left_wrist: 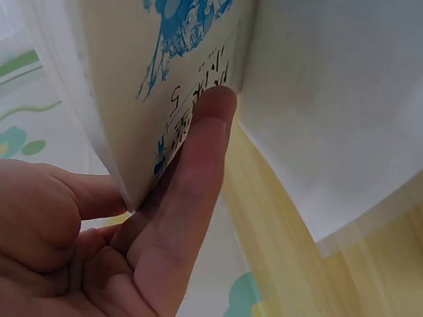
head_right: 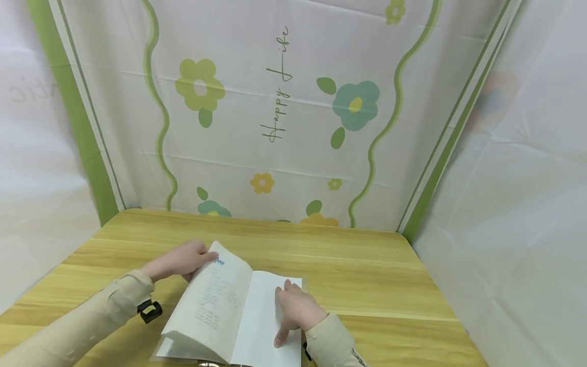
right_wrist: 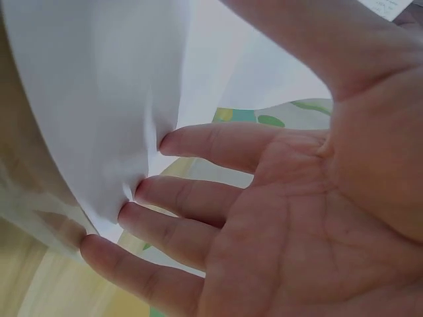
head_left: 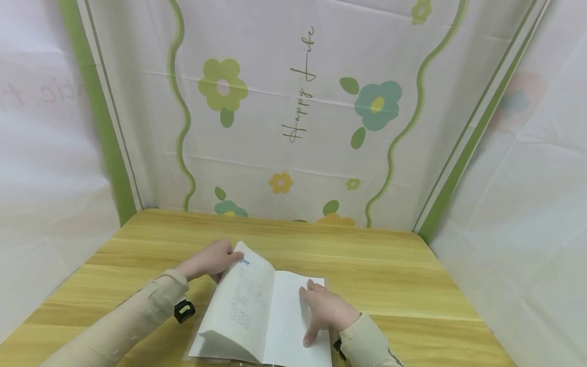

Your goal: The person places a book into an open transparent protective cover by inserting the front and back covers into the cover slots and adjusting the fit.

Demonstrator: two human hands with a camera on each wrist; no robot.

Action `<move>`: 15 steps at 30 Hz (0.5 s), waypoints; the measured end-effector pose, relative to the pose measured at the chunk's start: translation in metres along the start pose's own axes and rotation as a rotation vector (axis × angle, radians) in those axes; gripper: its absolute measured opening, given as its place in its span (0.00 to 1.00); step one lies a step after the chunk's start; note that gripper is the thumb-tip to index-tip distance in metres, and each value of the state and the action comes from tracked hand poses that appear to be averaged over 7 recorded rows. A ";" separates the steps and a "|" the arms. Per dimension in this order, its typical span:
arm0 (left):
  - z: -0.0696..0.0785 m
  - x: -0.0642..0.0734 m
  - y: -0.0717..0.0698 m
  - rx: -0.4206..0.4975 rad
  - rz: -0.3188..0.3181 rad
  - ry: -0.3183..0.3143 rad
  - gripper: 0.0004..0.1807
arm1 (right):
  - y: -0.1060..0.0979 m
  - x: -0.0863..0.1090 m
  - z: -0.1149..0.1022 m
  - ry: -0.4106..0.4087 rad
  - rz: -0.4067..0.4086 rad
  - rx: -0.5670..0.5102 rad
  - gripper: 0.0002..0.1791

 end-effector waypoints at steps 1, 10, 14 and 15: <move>-0.002 0.000 0.000 0.003 0.002 -0.003 0.18 | 0.000 0.000 0.000 0.001 -0.002 0.000 0.61; -0.027 0.001 0.001 0.028 0.010 -0.075 0.16 | 0.000 -0.001 -0.002 0.020 -0.008 0.006 0.62; -0.036 -0.001 0.002 0.019 0.009 -0.103 0.16 | 0.000 -0.002 -0.001 0.027 -0.011 -0.008 0.62; -0.038 -0.002 0.002 0.014 0.009 -0.106 0.15 | 0.000 -0.002 -0.001 0.026 -0.010 -0.009 0.62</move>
Point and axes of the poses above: each hand's wrist, its own x-axis away from the middle knuckle, its own y-axis out of the palm, z = x × y, the point moved 5 cm from there along -x, towards the middle knuckle, and after that the axes turned 1 degree about -x, right-handed, at the moved point
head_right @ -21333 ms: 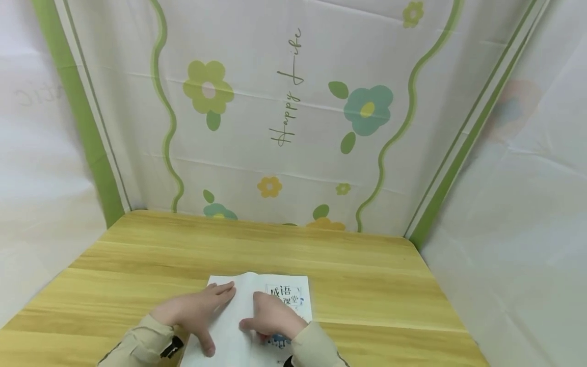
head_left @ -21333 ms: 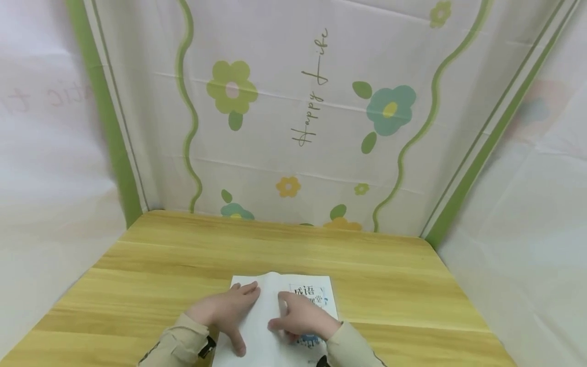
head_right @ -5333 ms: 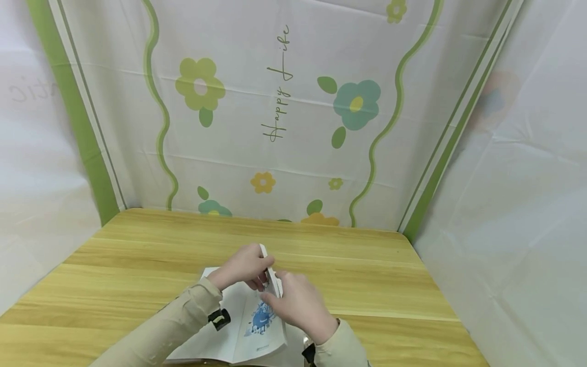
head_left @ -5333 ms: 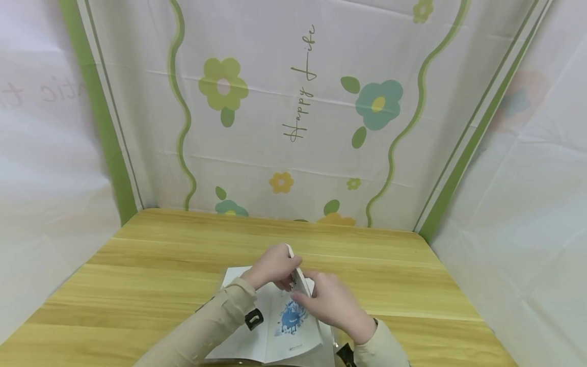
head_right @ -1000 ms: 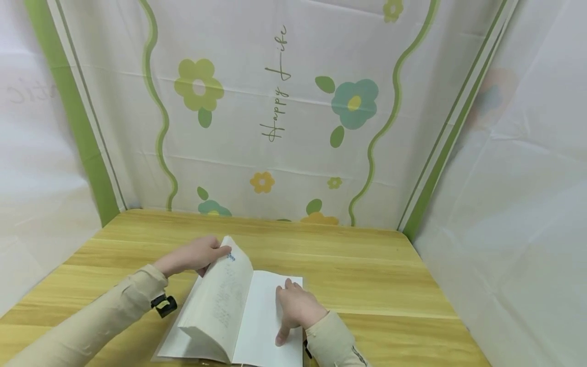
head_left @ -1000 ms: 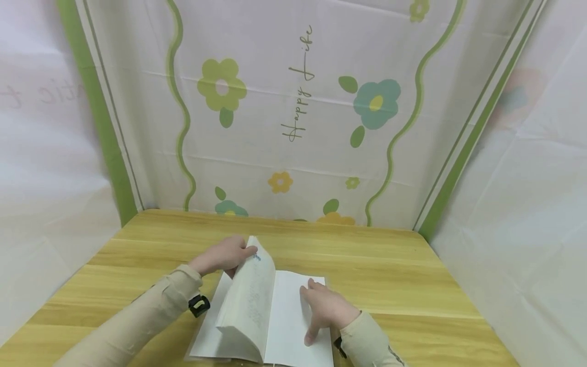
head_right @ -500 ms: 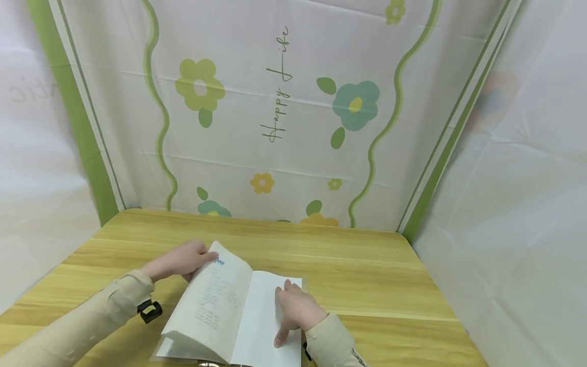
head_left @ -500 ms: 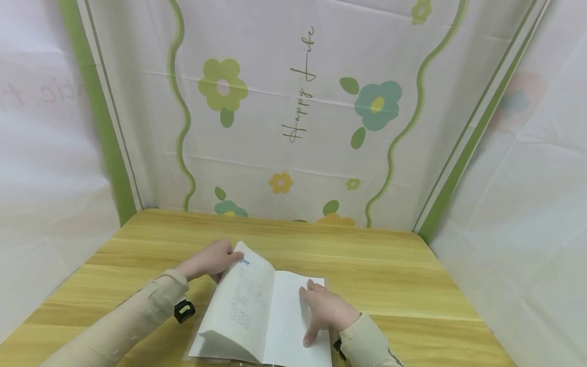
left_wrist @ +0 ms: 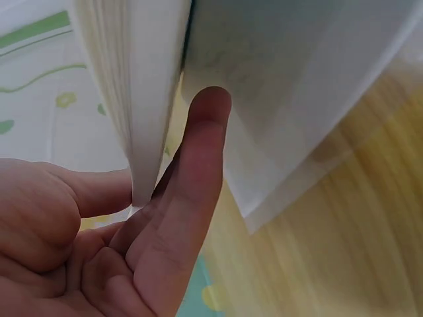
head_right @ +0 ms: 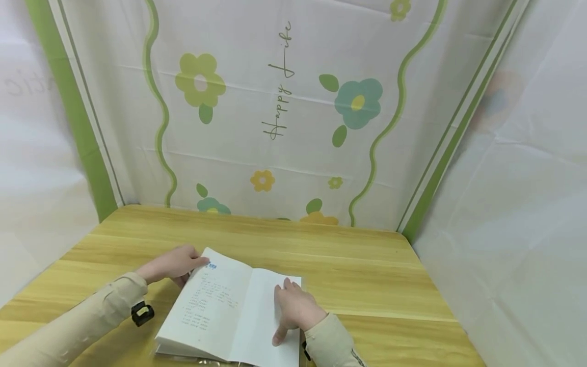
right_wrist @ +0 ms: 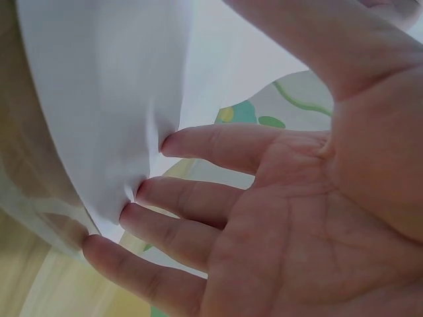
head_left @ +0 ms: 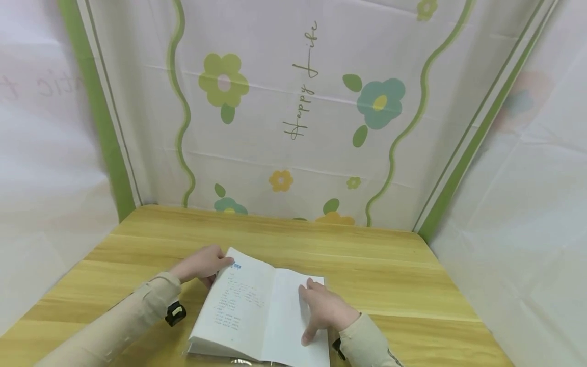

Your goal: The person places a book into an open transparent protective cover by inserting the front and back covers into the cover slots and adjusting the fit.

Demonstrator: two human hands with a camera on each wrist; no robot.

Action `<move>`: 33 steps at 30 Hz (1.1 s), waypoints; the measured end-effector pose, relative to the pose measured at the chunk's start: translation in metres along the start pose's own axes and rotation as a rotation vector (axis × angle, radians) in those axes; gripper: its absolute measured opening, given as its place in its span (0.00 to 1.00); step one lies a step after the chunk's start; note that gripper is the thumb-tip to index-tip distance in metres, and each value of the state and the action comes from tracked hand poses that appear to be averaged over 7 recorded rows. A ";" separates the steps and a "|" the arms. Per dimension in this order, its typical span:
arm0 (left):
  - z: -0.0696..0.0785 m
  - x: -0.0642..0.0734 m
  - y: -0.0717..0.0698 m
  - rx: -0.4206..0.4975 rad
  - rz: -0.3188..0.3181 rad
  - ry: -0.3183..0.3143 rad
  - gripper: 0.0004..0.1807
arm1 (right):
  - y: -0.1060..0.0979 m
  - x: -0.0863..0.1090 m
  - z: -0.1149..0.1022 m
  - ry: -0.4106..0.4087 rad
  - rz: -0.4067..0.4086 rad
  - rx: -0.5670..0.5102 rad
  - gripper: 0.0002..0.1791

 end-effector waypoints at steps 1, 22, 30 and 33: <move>-0.001 0.000 0.000 -0.005 0.002 -0.002 0.15 | 0.000 0.000 0.000 -0.003 0.002 0.001 0.62; -0.016 -0.004 0.005 -0.025 0.000 -0.029 0.16 | 0.001 0.001 0.001 -0.014 0.010 0.008 0.62; -0.020 -0.005 0.007 -0.039 0.008 -0.043 0.15 | 0.001 0.000 0.001 -0.010 0.004 0.016 0.62; -0.022 -0.006 0.007 -0.047 0.009 -0.050 0.15 | 0.000 -0.001 0.001 -0.004 0.000 0.010 0.63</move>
Point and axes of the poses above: each hand's wrist, its own x-axis away from the middle knuckle, its own y-axis out of the palm, z = x × y, the point moved 5 cm from there along -x, towards the middle knuckle, and after that the axes turned 1 degree about -x, right-handed, at the moved point
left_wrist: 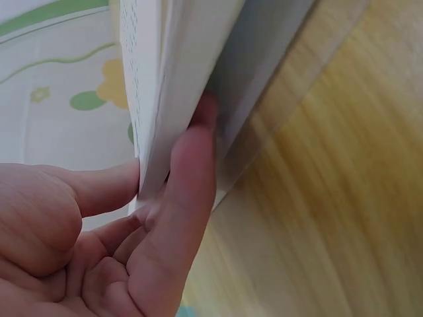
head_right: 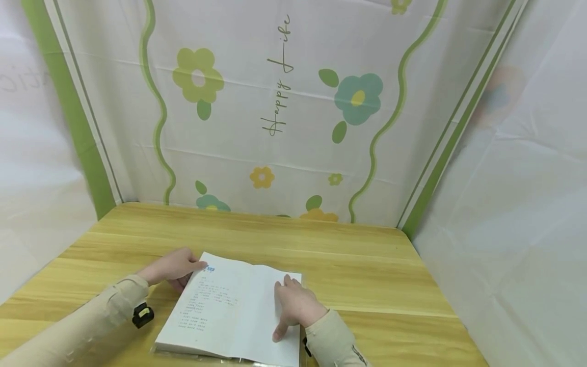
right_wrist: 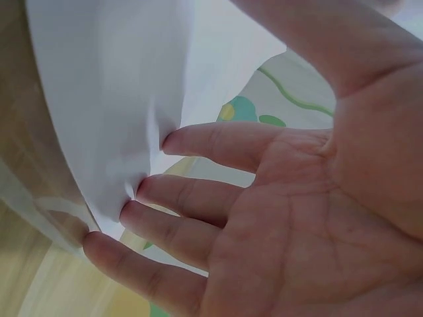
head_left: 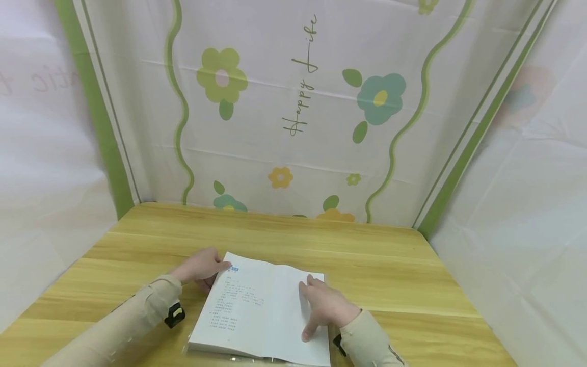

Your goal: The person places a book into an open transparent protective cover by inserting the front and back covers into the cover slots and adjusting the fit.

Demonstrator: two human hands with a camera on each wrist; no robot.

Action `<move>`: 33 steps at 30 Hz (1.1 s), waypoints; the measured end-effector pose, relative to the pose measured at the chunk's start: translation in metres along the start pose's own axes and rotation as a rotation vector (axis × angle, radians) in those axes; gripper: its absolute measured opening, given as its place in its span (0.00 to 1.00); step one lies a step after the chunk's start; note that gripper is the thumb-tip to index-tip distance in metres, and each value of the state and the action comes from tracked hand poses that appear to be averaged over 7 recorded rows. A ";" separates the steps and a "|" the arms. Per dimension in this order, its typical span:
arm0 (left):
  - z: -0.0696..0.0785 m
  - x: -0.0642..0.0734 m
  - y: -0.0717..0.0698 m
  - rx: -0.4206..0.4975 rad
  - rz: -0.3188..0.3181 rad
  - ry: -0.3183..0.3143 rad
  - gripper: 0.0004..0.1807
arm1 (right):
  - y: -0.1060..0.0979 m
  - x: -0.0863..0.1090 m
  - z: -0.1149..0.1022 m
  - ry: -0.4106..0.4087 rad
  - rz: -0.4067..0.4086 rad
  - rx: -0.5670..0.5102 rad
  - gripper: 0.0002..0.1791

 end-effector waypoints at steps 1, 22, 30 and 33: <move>0.000 0.000 0.000 -0.002 0.000 -0.002 0.15 | 0.000 0.000 0.000 -0.001 0.001 0.001 0.63; -0.011 -0.003 -0.001 -0.027 0.041 -0.010 0.16 | -0.001 0.000 -0.002 -0.022 0.003 -0.002 0.62; -0.007 -0.005 0.001 -0.032 0.092 -0.007 0.13 | -0.004 0.003 -0.002 -0.029 0.016 0.001 0.62; -0.005 -0.004 0.000 -0.033 0.103 -0.010 0.13 | -0.004 0.003 -0.002 -0.032 0.016 0.001 0.62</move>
Point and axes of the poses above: each hand's wrist, its own x-axis away from the middle knuckle, its own y-axis out of the palm, z = x × y, the point moved 5 cm from there along -x, towards the middle knuckle, and after that the axes turned 1 degree about -x, right-handed, at the moved point
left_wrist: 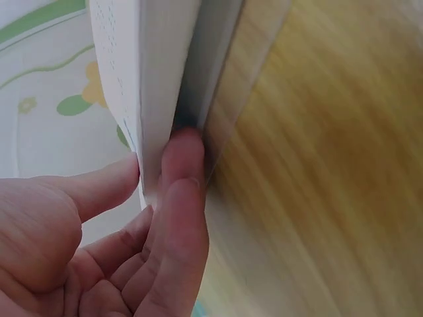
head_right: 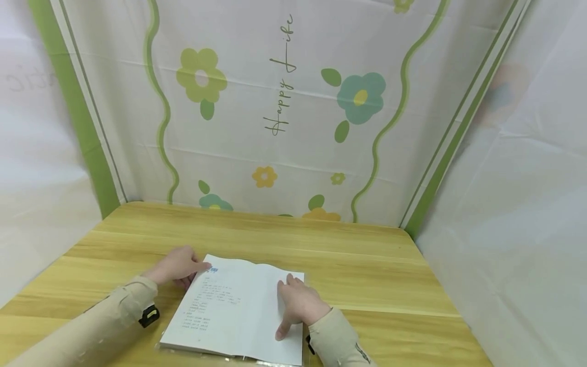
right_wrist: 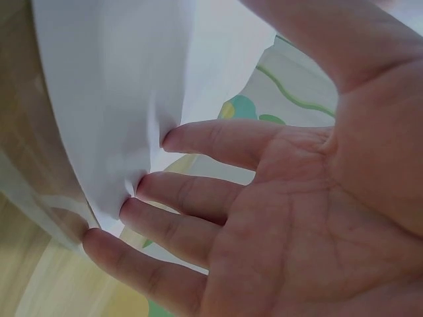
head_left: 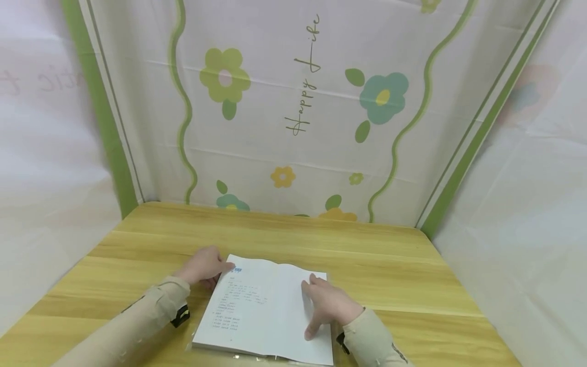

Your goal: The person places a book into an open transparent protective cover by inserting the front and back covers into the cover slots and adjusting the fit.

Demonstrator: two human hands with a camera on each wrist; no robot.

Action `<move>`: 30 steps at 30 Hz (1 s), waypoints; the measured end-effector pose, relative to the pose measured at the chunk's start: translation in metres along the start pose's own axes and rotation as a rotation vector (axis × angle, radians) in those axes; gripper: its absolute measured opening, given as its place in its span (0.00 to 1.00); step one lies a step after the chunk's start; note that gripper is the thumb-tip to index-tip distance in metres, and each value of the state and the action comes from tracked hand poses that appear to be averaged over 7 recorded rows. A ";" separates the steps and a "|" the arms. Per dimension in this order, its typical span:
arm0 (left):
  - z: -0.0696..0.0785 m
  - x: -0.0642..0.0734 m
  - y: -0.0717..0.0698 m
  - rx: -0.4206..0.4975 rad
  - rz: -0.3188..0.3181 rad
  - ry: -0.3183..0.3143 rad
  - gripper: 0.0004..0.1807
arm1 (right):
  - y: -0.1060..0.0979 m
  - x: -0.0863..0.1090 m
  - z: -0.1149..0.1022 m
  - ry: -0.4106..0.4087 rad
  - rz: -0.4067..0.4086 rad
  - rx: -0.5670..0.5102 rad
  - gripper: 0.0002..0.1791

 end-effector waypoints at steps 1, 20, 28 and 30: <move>0.000 0.001 0.000 -0.001 0.003 -0.001 0.13 | 0.000 0.000 0.000 0.001 -0.001 -0.001 0.62; -0.006 0.001 -0.001 -0.002 0.013 -0.004 0.15 | 0.004 -0.003 0.003 0.010 -0.010 -0.032 0.63; -0.011 0.000 -0.001 0.023 0.015 -0.016 0.16 | 0.002 -0.003 0.004 -0.009 -0.013 -0.046 0.62; -0.012 0.000 0.000 0.030 0.020 -0.019 0.16 | 0.002 -0.003 0.005 -0.010 -0.016 -0.050 0.62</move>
Point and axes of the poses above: each hand's wrist, its own x-axis away from the middle knuckle, its own y-axis out of the palm, z = x × y, the point moved 5 cm from there along -x, towards the middle knuckle, and after that the axes turned 1 degree about -x, right-handed, at the moved point
